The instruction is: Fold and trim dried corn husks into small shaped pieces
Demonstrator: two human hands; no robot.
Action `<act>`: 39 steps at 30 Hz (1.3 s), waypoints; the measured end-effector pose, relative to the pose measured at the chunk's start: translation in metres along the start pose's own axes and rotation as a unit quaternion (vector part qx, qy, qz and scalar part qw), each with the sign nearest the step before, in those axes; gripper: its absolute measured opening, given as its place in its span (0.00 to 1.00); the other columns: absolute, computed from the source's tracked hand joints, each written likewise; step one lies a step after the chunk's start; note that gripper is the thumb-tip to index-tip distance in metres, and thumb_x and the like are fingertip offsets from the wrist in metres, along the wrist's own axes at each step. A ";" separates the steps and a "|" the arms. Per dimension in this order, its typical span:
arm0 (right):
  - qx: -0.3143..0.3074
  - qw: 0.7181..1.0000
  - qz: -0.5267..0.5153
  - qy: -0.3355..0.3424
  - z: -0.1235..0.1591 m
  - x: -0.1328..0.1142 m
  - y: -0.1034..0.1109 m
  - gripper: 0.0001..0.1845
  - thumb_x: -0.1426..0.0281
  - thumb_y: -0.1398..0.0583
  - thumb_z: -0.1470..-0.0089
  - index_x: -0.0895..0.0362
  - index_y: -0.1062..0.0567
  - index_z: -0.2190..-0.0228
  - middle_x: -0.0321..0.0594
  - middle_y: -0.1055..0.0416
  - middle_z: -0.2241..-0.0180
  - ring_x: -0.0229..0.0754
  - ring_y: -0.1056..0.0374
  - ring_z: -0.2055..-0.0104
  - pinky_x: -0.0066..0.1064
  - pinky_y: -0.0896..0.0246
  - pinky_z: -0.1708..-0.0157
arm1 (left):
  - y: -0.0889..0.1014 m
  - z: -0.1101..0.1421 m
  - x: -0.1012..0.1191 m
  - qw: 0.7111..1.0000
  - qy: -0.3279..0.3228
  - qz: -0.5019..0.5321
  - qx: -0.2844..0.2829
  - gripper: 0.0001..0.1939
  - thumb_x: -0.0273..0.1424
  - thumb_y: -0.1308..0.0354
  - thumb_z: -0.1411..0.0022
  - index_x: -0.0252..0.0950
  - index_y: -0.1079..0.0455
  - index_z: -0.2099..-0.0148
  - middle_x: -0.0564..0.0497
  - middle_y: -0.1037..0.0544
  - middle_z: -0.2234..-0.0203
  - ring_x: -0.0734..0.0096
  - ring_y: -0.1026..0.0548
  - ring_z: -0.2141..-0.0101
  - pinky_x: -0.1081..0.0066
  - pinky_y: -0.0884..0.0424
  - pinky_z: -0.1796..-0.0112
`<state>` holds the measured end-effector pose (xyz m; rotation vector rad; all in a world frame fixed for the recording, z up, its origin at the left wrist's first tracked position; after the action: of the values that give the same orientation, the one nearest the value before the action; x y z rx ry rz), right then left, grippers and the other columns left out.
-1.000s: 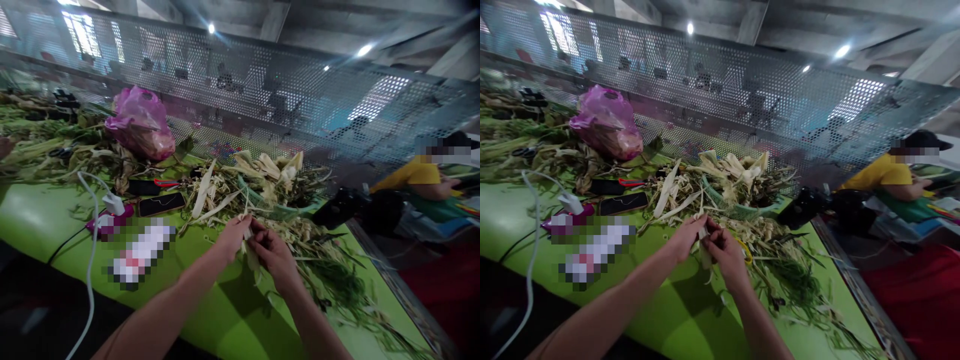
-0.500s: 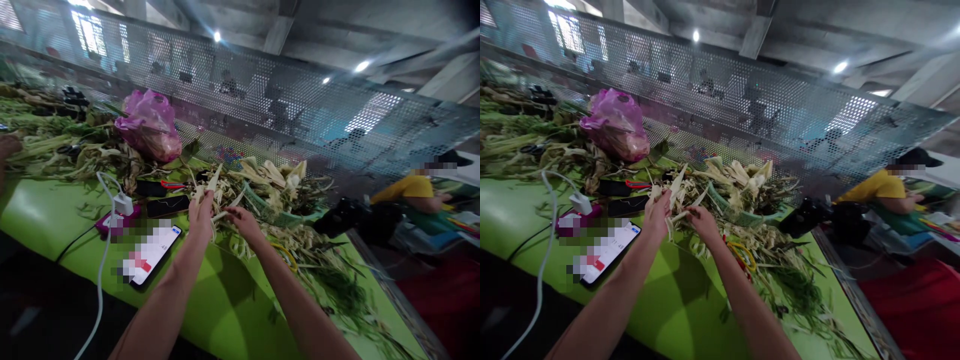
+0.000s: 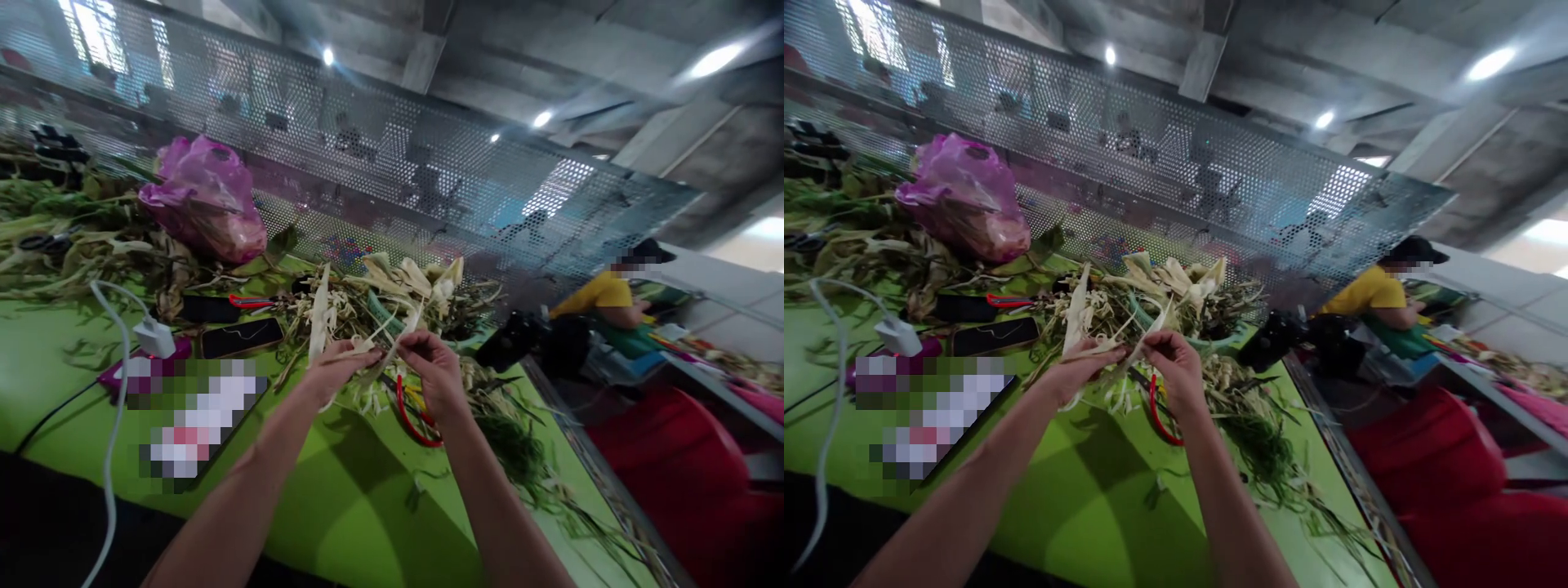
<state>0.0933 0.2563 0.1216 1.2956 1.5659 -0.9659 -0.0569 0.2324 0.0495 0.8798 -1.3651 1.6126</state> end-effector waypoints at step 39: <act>-0.014 0.992 0.047 -0.113 0.026 0.030 -0.009 0.10 0.63 0.38 0.53 0.57 0.30 0.73 0.31 0.35 0.80 0.33 0.40 0.81 0.25 0.43 0.80 | -0.016 -0.002 -0.013 0.999 0.007 0.006 -0.039 0.15 0.39 0.33 0.56 0.36 0.26 0.67 0.50 0.24 0.74 0.73 0.28 0.74 0.73 0.34 0.71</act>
<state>0.0858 0.2401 0.0851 1.1857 1.3284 -0.9902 -0.0366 0.2338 0.0436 0.8135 -1.4163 1.5615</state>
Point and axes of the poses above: each hand's wrist, its own z-axis away from the middle knuckle, its own y-axis out of the back of the hand, x = y × z, the point moved 10 cm from there along -z, towards the middle knuckle
